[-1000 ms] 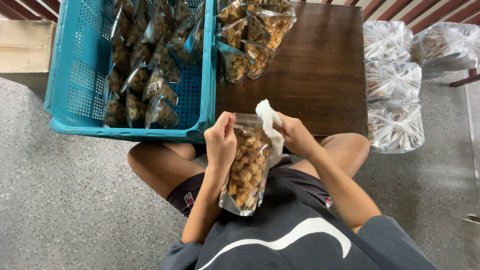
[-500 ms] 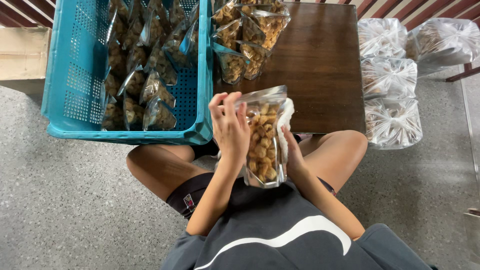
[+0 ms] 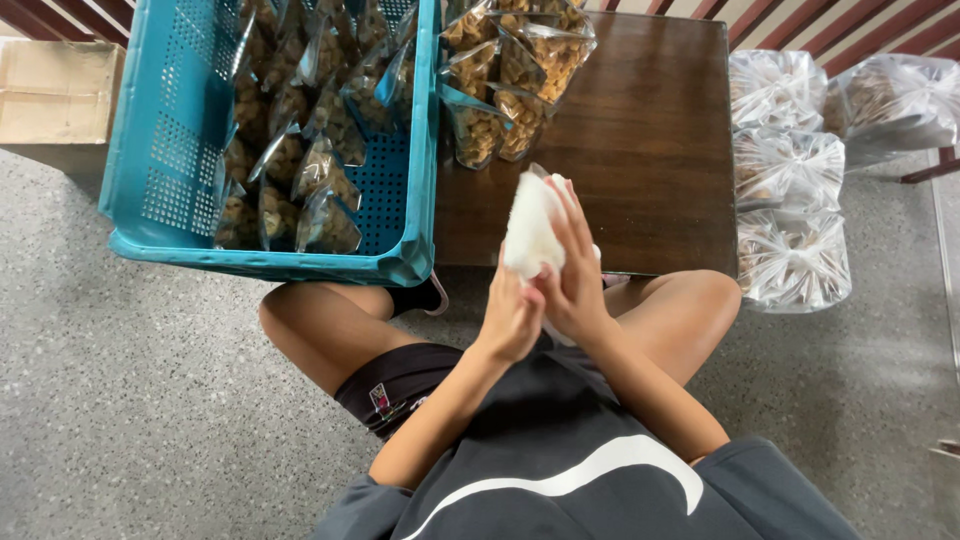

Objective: The person wipes down small plastic packets of food using a white cloth and places them back into a blue crate.

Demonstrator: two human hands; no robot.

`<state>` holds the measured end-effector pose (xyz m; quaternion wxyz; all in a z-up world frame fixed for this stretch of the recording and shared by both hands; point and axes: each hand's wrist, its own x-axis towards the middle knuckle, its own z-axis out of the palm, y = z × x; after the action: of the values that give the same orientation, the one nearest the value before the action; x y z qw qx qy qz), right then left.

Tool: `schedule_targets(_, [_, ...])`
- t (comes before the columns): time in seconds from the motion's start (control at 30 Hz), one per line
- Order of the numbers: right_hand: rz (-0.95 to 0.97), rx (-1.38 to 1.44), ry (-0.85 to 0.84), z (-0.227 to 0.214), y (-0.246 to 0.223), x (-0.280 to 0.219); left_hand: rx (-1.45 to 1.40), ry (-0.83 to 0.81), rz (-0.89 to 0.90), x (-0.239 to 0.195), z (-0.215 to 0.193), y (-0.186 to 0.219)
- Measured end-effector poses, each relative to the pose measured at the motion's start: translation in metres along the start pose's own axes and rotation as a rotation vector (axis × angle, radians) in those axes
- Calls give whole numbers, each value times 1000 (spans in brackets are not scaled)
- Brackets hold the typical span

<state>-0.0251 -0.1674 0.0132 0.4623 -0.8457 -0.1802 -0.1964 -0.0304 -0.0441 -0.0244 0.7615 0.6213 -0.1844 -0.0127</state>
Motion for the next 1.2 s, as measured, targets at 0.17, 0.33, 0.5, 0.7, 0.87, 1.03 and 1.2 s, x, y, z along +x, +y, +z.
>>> schedule_targets(0.17, [392,559,88,-5,-13,26,-71,-69,3,-8,8,15])
schedule_targets(0.33, [219,151,133,11,-33,14,-156,134,11,-4,6,12])
schedule_targets(0.5, [119,-228,146,28,-29,-18,-358,185,-149,12,-5,17])
schedule_targets(0.7, [41,-277,67,26,-29,-28,-374,116,-143,16,-10,21])
schedule_targets(0.87, [189,108,69,0,-29,8,-262,62,-109,0,10,25])
schedule_targets(1.03, [89,-85,129,17,-40,0,-331,240,-101,-3,8,37])
schedule_targets(1.2, [90,-309,112,24,-30,-21,-381,331,-68,9,-7,30])
